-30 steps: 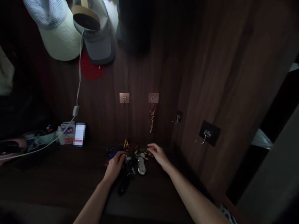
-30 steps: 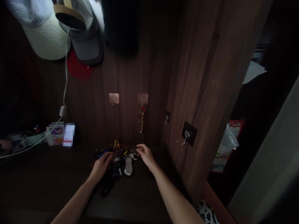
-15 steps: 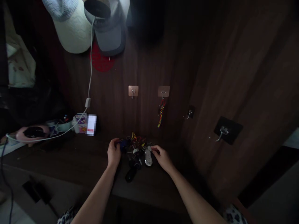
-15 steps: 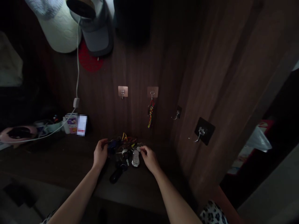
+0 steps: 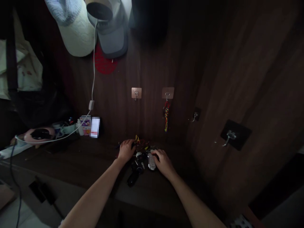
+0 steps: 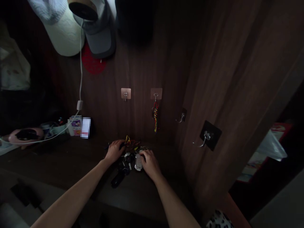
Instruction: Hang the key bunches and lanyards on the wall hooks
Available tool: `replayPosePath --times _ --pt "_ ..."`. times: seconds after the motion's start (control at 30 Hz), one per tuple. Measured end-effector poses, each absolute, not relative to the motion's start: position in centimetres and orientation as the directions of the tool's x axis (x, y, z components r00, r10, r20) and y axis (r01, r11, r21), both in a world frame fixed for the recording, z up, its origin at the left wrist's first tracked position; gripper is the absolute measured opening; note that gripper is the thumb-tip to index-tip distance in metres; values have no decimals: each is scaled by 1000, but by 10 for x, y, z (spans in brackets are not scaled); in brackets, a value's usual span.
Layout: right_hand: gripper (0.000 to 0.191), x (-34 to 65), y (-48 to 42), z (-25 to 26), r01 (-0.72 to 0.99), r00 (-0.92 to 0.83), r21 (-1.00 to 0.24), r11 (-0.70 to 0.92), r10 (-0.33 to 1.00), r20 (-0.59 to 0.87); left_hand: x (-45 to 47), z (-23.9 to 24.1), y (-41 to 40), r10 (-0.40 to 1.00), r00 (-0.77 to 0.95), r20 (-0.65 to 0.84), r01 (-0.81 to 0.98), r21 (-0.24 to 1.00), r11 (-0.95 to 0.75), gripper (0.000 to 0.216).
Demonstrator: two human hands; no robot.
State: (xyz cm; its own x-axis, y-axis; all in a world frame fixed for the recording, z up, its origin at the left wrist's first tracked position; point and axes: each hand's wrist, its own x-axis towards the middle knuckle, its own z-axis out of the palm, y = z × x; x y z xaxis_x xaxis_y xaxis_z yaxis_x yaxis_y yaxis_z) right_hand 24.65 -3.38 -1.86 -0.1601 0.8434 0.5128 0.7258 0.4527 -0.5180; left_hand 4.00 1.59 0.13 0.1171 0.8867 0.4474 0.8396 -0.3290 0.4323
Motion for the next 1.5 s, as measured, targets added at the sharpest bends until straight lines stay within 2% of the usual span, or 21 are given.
replayPosePath --times 0.07,0.23,0.37,0.43,0.5,0.6,0.7,0.8,0.93,1.03,1.2,1.5 --pt "19 246 -35 -18 727 -160 -516 453 842 515 48 1 26 899 139 415 845 425 -326 35" --pt "18 247 -36 -17 719 -157 -523 458 840 519 60 -2 47 935 81 344 808 526 -264 32" --pt "18 249 -34 -19 699 -151 -540 469 835 529 63 3 48 920 38 391 789 553 -267 31" --pt "18 249 -33 -20 688 -147 -552 472 835 530 64 9 44 890 -1 456 727 612 -313 30" --pt "18 249 -32 -20 682 -142 -562 469 838 527 66 16 37 857 -64 511 560 729 -393 26" --pt "18 249 -32 -20 677 -131 -569 466 837 531 74 23 26 875 -120 469 138 881 -453 20" --pt "19 250 -32 -20 661 -111 -579 478 825 555 85 22 13 929 -51 366 -297 883 -364 26" --pt "18 252 -30 -20 613 -44 -623 485 809 586 94 15 3 944 29 329 -497 824 -272 30" --pt "25 253 -27 -19 465 85 -765 446 837 540 99 6 -7 921 132 366 -492 831 -260 28" --pt "31 250 -28 -14 278 102 -862 423 880 465 99 5 -11 908 211 361 -440 865 -242 31" --pt "31 246 -34 -2 -19 128 -922 386 916 381 100 8 -15 919 235 318 -315 919 -238 45" --pt "30 247 -35 -4 -93 106 -920 380 923 370 102 11 -19 928 244 283 -299 932 -205 51"
